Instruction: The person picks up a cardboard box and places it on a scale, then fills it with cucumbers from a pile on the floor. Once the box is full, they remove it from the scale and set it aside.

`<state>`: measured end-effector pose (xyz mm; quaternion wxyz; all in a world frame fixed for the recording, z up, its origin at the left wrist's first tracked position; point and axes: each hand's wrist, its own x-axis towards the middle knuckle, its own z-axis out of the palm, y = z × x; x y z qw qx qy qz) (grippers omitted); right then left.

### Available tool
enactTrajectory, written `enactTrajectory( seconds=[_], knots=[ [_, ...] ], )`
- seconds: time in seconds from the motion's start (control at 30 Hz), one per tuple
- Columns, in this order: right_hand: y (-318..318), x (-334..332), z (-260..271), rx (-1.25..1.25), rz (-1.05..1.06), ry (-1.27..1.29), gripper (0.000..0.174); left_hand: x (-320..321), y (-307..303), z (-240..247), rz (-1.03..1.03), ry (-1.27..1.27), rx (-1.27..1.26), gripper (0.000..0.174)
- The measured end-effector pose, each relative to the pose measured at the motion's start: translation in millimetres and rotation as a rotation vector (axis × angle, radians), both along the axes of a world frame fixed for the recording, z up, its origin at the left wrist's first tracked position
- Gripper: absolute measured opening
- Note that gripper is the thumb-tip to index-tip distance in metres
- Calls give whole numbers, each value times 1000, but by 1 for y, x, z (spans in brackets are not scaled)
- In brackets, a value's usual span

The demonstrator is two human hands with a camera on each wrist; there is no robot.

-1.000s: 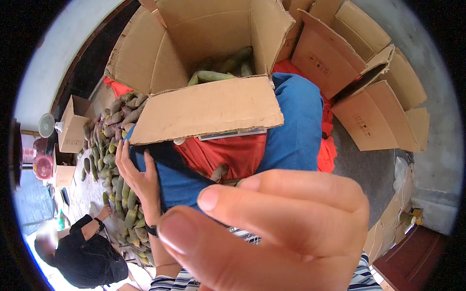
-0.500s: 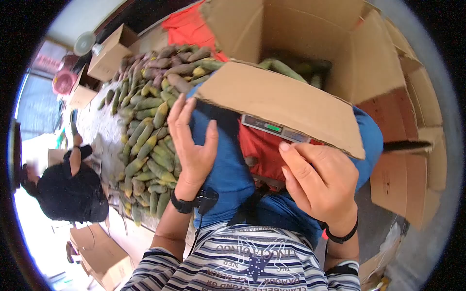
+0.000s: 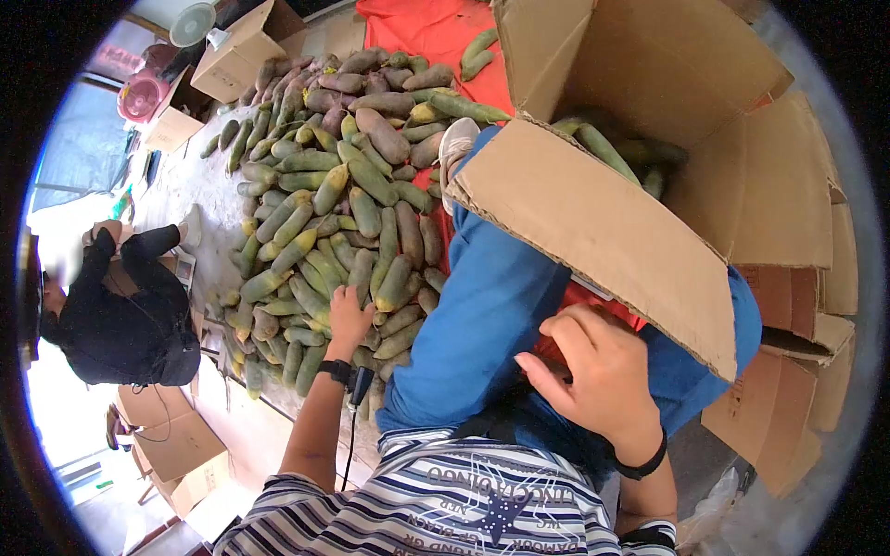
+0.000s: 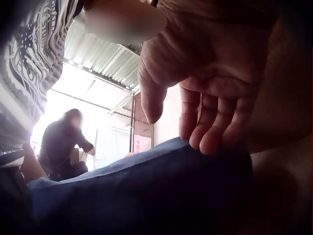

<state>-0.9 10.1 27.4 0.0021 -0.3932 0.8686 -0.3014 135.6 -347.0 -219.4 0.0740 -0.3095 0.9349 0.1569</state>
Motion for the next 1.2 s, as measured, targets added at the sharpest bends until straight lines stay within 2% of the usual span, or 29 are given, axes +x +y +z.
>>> enactTrajectory(
  seconds=[0.07,0.17,0.27,0.33,0.4,0.47,0.6,0.73,0.8,0.93,1.0,1.13,1.2],
  knots=[
    [-10,-6,-12,-37,-3,-26,26,6,-14,-18,43,-72,-54,57],
    [-20,-13,-17,89,-85,-203,32,2,-36,-39,89,-111,-129,61],
    [-21,-13,-17,161,-95,-204,32,-8,-49,-54,48,-169,-212,65],
    [-21,-13,-18,182,-101,-201,32,-20,-52,-63,157,-273,-174,67],
    [-23,-12,-17,186,-101,-185,32,-26,-53,-75,180,-286,-189,65],
    [-25,-12,-15,223,-121,-196,33,-35,-45,-78,281,-327,-271,61],
    [-29,-10,-11,234,-135,-206,32,-37,-47,-79,366,-269,-220,59],
    [-30,-12,-9,232,-114,-212,35,-32,-49,-63,321,-242,-183,59],
    [-28,-13,-9,224,-114,-183,35,-24,-47,-56,272,-152,-112,62],
    [-26,-11,-14,166,-112,-138,34,1,-42,-53,140,-2,-170,63],
    [-25,-10,-18,126,-119,-81,34,9,-33,-45,155,39,-135,66],
    [-21,-9,-20,85,-109,-127,34,18,-21,-28,130,151,-134,68],
    [-19,-7,-22,65,-108,-137,34,21,-21,-26,226,299,-82,68]
  ],
)
